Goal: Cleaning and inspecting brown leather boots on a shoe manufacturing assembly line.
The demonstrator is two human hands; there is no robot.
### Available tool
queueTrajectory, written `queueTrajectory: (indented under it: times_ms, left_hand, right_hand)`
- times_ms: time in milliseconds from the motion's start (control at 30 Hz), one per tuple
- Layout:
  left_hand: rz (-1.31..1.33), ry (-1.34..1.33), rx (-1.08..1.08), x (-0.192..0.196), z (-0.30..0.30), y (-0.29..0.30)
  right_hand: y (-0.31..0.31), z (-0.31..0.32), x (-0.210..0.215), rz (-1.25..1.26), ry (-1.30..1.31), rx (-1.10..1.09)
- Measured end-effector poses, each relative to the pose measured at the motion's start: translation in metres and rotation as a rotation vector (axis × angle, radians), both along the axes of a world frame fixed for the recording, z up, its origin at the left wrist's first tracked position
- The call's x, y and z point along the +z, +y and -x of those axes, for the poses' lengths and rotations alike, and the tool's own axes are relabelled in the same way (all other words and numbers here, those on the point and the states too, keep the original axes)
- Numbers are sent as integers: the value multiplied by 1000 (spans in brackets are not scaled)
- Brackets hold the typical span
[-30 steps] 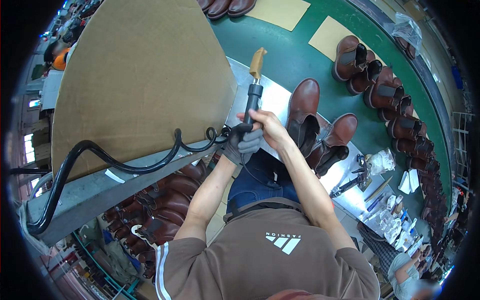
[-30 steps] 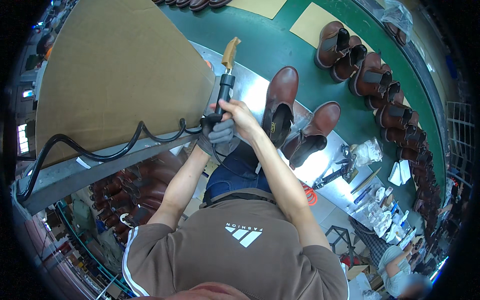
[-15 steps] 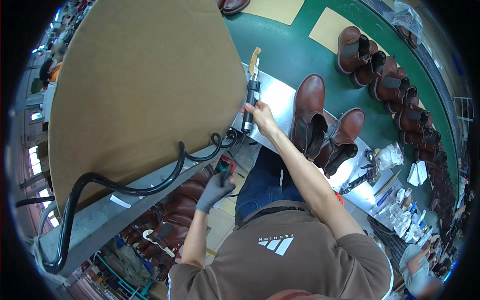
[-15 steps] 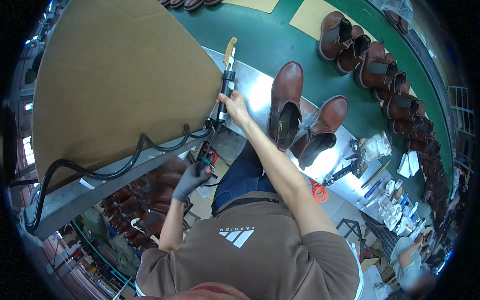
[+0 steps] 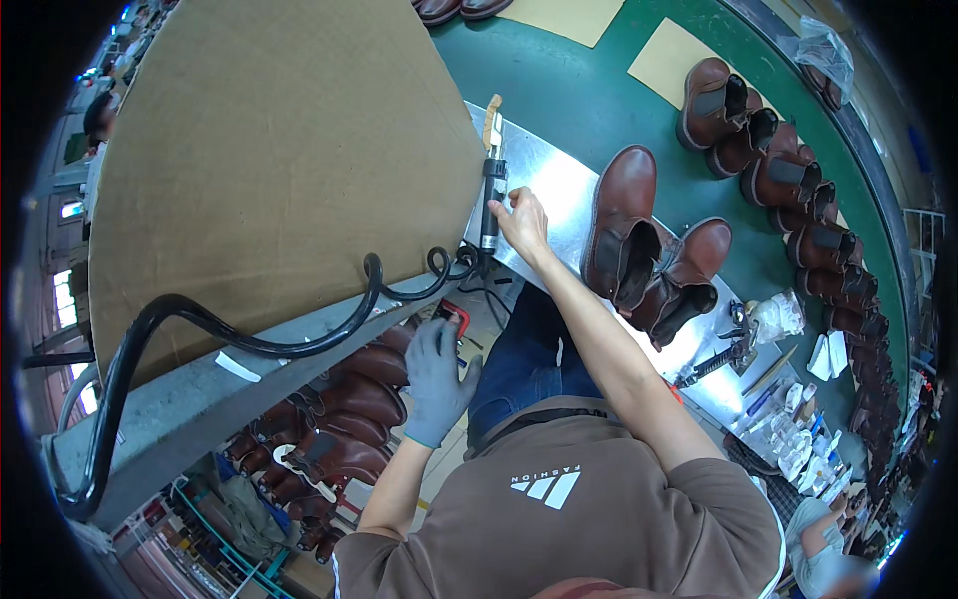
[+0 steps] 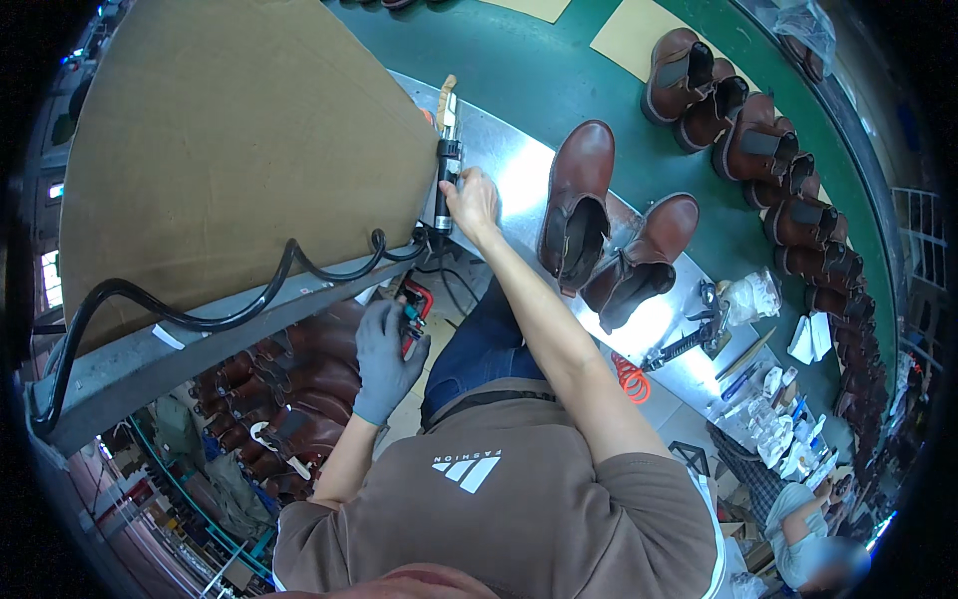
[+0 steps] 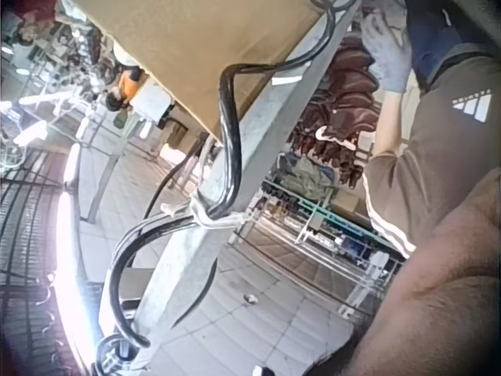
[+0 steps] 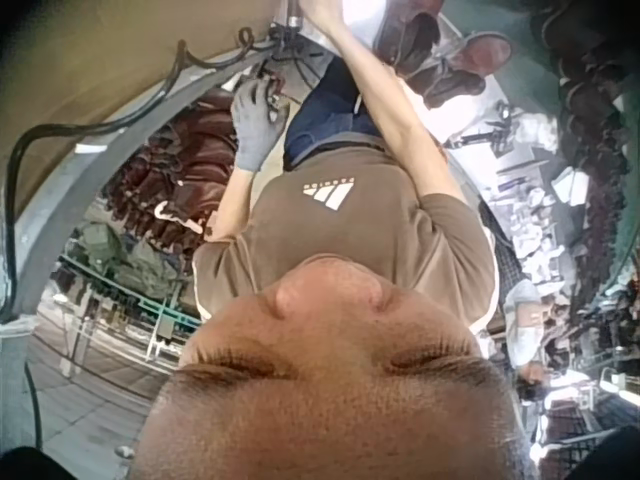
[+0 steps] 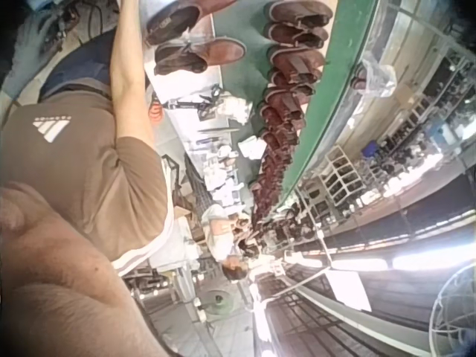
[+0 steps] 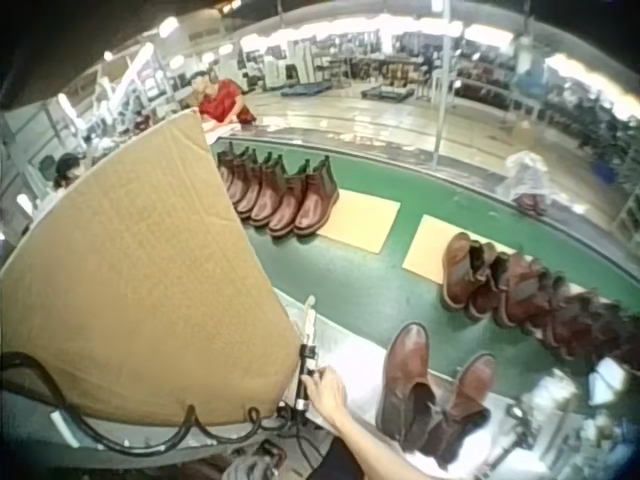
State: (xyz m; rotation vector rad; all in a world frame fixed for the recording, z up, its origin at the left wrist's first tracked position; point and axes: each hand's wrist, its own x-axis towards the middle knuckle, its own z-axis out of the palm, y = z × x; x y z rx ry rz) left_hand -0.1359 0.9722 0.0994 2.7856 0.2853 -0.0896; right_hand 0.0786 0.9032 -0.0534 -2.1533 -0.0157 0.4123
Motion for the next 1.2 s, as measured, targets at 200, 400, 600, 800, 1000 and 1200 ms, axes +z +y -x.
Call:
queueTrajectory:
  times_ms: [200, 400, 600, 800, 1000, 1200]
  left_hand:
    - [367, 124, -123, -22, -7, -11]
    - [371, 564, 3, -109, 6, 15]
    - [364, 125, -33, -176, 11, 10]
    - [304, 127, 198, -208, 5, 8]
    - [825, -428, 835, -188, -17, 23]
    - [1022, -264, 755, -191, -18, 31]
  right_hand:
    - [-28, 32, 4, -134, 7, 39]
    - [-74, 58, 6, -164, 17, 58]
    - [-84, 60, 5, -200, 138, 90]
    - [-71, 51, 5, 25, 134, 320]
    - [-67, 64, 1, 234, 283, 658]
    - [-76, 76, -56, 2, 319, 574]
